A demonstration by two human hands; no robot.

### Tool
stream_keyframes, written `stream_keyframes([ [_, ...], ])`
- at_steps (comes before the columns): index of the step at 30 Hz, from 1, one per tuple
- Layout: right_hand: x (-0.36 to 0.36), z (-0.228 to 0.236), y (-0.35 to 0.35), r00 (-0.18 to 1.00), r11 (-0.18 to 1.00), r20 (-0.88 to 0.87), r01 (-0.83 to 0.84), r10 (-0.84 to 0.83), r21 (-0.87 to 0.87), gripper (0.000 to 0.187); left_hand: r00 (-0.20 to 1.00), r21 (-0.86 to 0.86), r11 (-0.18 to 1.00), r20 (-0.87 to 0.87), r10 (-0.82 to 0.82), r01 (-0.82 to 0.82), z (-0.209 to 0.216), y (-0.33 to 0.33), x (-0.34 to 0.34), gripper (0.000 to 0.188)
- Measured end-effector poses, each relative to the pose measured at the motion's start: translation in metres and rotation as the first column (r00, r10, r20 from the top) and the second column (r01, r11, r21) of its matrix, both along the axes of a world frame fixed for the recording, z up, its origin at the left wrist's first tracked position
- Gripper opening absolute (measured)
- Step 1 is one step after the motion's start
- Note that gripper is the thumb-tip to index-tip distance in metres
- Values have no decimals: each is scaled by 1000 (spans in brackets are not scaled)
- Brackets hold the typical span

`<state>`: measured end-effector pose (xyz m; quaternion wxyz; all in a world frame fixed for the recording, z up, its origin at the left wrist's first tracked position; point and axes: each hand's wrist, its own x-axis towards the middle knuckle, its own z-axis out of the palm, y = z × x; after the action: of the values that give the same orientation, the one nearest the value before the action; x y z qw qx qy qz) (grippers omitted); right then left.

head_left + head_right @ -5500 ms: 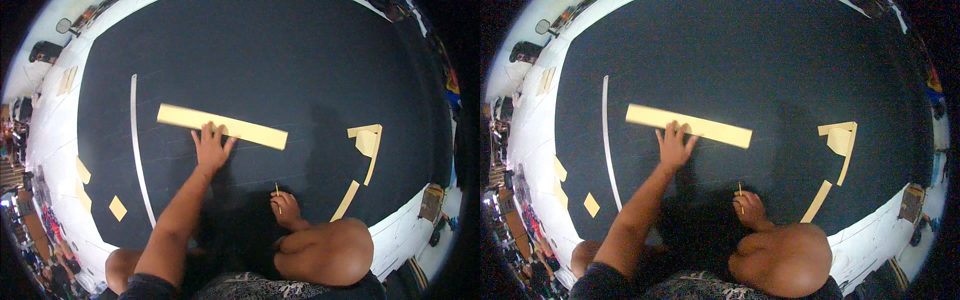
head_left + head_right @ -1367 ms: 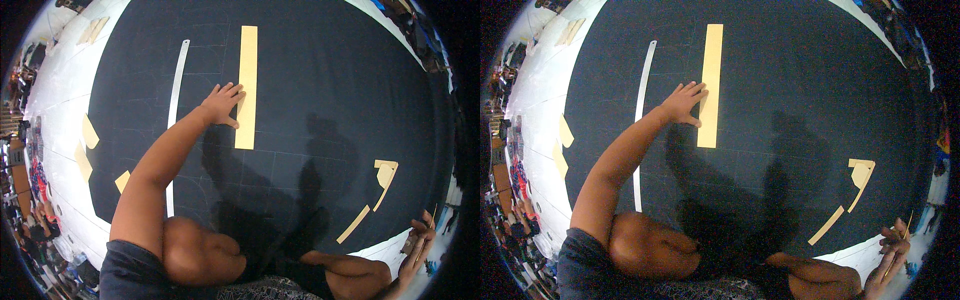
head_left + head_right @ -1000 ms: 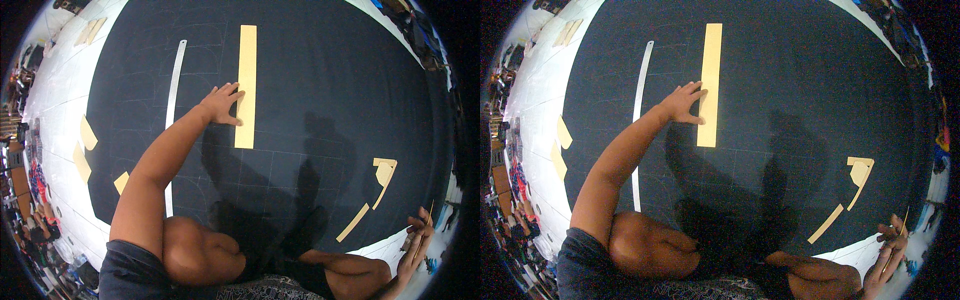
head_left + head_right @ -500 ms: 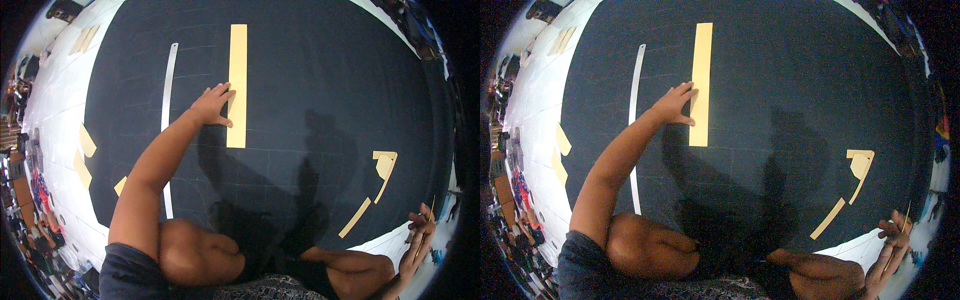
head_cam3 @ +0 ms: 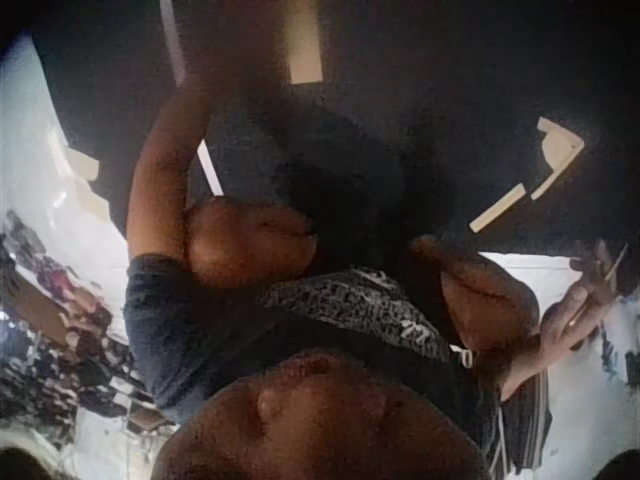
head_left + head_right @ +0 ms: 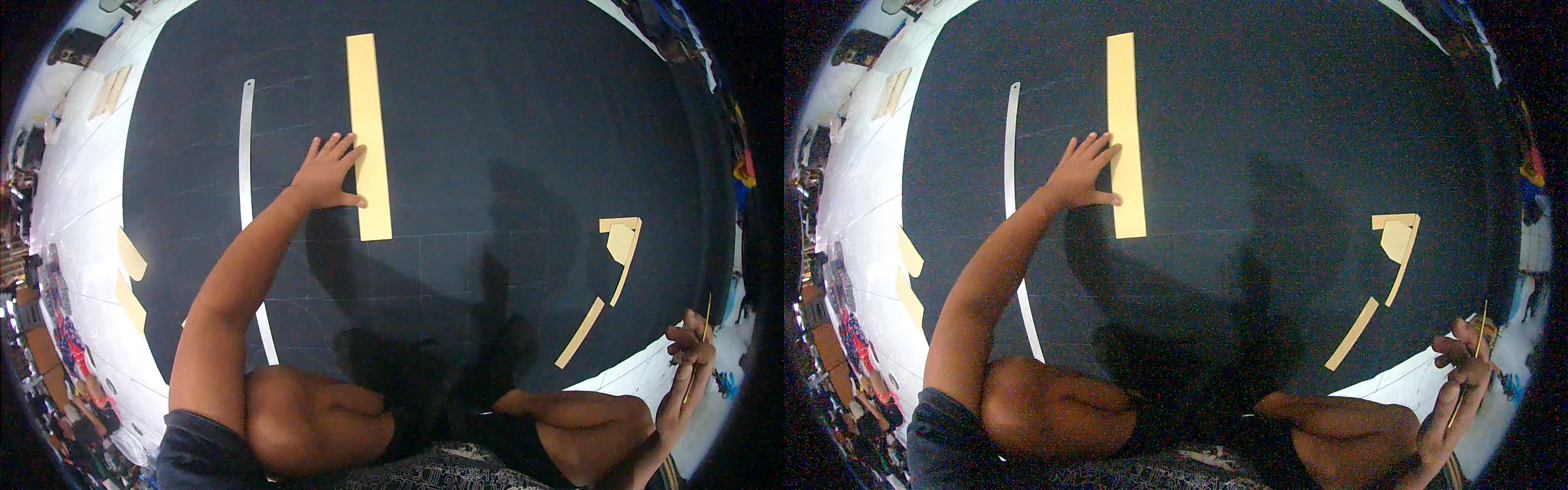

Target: The person marks a large piece of dark fabric with a pencil while using several wooden templates and a long metal ruler.

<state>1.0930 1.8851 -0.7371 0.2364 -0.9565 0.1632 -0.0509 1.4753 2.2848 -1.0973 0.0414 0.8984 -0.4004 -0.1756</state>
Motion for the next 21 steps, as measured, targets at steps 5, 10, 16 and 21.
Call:
stream_keyframes([
  [5, -8, -5, -11, 999, 999, -15, 48, -48, 3, 41, 999, -22, 999, -6, -36, 36, -6, -39, -9, 118],
  [10, -6, -7, -2, 998, 998, 10, 69, -69, -10, 28, 998, -4, 1000, -61, -5, 5, 0, -48, -10, 116],
  [16, -7, -6, -6, 999, 999, -11, 31, -32, -29, 23, 995, -104, 994, -97, 11, -21, -6, -38, -3, 115],
  [21, -6, -5, -2, 996, 996, -2, 84, -84, 18, 32, 998, -140, 990, -47, -35, 28, -11, -42, -2, 114],
])
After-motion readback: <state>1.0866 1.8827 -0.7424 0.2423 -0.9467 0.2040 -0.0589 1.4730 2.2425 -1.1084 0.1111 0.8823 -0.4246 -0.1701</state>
